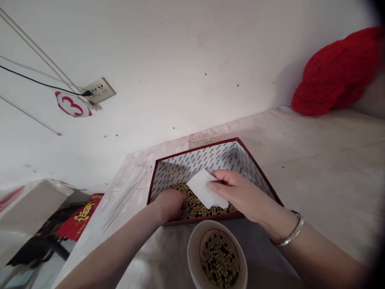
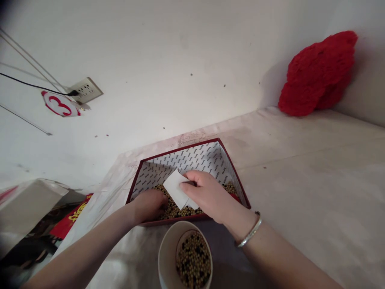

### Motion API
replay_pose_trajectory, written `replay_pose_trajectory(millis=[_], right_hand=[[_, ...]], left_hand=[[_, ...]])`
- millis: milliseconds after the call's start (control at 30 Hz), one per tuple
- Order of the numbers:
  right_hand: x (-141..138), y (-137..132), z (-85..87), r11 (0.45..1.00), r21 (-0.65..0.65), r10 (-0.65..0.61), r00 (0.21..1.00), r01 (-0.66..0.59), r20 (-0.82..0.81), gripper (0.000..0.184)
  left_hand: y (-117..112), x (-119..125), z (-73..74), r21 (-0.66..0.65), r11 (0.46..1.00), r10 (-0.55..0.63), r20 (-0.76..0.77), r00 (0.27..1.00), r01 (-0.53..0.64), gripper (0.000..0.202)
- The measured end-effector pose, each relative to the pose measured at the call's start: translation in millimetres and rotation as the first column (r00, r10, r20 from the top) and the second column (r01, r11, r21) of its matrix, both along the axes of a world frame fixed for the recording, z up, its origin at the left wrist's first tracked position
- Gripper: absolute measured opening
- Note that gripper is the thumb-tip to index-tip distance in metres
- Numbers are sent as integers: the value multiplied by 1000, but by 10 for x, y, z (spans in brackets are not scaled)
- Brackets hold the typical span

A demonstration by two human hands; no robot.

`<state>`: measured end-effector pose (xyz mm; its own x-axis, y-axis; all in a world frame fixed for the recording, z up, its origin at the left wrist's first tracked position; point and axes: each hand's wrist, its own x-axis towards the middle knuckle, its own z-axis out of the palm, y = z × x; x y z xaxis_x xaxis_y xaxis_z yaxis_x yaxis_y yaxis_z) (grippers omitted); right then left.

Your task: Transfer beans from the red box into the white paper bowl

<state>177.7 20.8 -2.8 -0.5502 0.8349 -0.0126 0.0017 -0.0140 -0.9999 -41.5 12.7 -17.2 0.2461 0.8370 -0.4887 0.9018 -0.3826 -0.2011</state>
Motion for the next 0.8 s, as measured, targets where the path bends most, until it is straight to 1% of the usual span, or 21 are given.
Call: replay_pose_trajectory(millis=[133,233,433,533,600,667,733,767,800], right_hand=[[-7,-3,-3,1000,-8,0,1000,0,3,16],[-11,-2,10,1000,9,-21,1000,21,20,16],[-10,1,9,1000,24,-9,1000,9,17,16],[-11,0,0,1000,15,-13,1000,13,14,15],[-11,1,-2,1000,3,-18,1000,18,14,15],[-8,4,0,1000,-4,-17,1000,17,15,15],[-4,9,3,1000,6,-15,1000,15,23,15],[-2,10,6,1000,17,-14,1000,14,27,15],[-1,10,8,1000,26,-12,1000,11,28,15]], left_hand=[[-5,44,53,-16,1000,-3,-26,1000,2,20],[-20,64,84,-20,1000,-3,-31,1000,2,18],[-31,68,77,-9,1000,22,-13,1000,-22,14],[-18,54,104,44,998,42,33,999,-43,7],[-32,52,171,127,989,63,83,995,-73,9],[-87,71,271,236,965,85,131,988,-114,15],[-188,124,374,376,911,85,226,970,-167,21],[-250,163,416,460,867,46,314,948,-195,21],[-314,209,447,554,801,-44,432,901,-227,18]])
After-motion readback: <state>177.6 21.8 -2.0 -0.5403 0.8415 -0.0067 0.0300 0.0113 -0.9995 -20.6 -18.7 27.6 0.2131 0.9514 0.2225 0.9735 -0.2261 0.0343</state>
